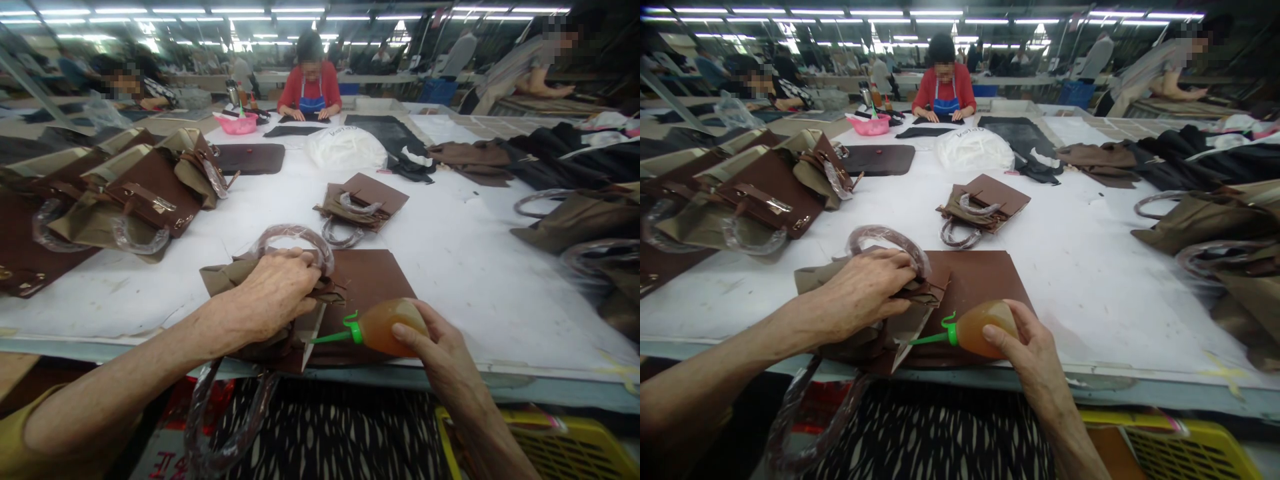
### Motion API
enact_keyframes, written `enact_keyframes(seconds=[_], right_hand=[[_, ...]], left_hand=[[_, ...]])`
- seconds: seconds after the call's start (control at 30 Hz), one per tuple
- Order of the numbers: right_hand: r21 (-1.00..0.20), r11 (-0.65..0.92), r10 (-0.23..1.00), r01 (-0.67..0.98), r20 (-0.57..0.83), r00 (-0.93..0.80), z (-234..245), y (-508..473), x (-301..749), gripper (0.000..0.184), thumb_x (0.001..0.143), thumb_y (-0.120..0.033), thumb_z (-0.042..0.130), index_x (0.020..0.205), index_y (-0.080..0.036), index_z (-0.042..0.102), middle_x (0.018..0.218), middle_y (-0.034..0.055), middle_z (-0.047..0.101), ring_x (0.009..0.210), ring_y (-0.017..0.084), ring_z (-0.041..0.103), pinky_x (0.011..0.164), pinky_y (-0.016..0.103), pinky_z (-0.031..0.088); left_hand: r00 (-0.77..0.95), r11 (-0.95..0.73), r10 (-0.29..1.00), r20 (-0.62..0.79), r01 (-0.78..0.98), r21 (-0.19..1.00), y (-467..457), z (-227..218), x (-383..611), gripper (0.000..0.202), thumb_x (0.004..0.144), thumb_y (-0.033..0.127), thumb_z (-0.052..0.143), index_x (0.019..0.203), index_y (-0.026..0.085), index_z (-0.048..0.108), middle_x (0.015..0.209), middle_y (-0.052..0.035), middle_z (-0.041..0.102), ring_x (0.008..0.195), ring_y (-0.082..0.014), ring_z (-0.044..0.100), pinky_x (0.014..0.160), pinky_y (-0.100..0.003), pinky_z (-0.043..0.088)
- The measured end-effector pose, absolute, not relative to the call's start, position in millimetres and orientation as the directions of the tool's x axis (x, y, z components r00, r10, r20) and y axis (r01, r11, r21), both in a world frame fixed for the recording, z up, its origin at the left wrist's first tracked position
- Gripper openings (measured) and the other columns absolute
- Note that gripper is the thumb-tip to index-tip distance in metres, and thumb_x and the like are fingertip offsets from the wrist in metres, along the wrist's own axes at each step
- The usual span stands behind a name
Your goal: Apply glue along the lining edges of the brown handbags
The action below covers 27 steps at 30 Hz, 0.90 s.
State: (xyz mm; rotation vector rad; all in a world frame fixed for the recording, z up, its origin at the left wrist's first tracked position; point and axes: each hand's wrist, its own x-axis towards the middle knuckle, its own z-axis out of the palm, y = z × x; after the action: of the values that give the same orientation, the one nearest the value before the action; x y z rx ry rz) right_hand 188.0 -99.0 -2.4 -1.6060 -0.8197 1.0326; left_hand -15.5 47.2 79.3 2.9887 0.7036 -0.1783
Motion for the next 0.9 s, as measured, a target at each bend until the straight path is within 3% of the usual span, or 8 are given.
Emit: enact_keyframes(seconds=[0.23, 0.5, 0.9], right_hand=[[-0.967, -0.249, 0.882, -0.051, -0.248, 0.400, -10, -108, 185, 0.038, 0.073, -0.040, 0.067, 0.102, -0.018, 0.058, 0.092, 0.0051, 0.065, 0.087, 0.025, 0.058, 0.073, 0.030, 0.047], [-0.960, -0.256, 0.884, -0.116, -0.281, 0.375, -11, -110, 180, 0.035, 0.072, -0.040, 0.069, 0.100, -0.021, 0.058, 0.091, 0.0014, 0.066, 0.085, 0.021, 0.058, 0.072, 0.024, 0.046], [-0.953, -0.250, 0.887, -0.172, -0.296, 0.353, -13, -116, 176, 0.035, 0.075, -0.038, 0.068, 0.102, -0.020, 0.056, 0.094, 0.0028, 0.064, 0.086, 0.021, 0.056, 0.073, 0.025, 0.044]], left_hand=[[0.885, -0.892, 0.445, -0.135, 0.452, 0.019, 46, 80, -16, 0.014, 0.078, 0.027, 0.056, 0.085, 0.015, 0.057, 0.096, -0.0080, 0.058, 0.092, -0.0238, 0.054, 0.082, -0.038, 0.045], [0.889, -0.896, 0.439, -0.131, 0.444, 0.008, 46, 78, -16, 0.014, 0.078, 0.027, 0.055, 0.086, 0.015, 0.057, 0.094, -0.0068, 0.057, 0.091, -0.0234, 0.054, 0.081, -0.037, 0.045], [0.882, -0.891, 0.448, -0.145, 0.453, 0.006, 45, 79, -15, 0.012, 0.078, 0.025, 0.055, 0.085, 0.017, 0.056, 0.092, -0.0054, 0.058, 0.088, -0.0234, 0.055, 0.078, -0.037, 0.046]])
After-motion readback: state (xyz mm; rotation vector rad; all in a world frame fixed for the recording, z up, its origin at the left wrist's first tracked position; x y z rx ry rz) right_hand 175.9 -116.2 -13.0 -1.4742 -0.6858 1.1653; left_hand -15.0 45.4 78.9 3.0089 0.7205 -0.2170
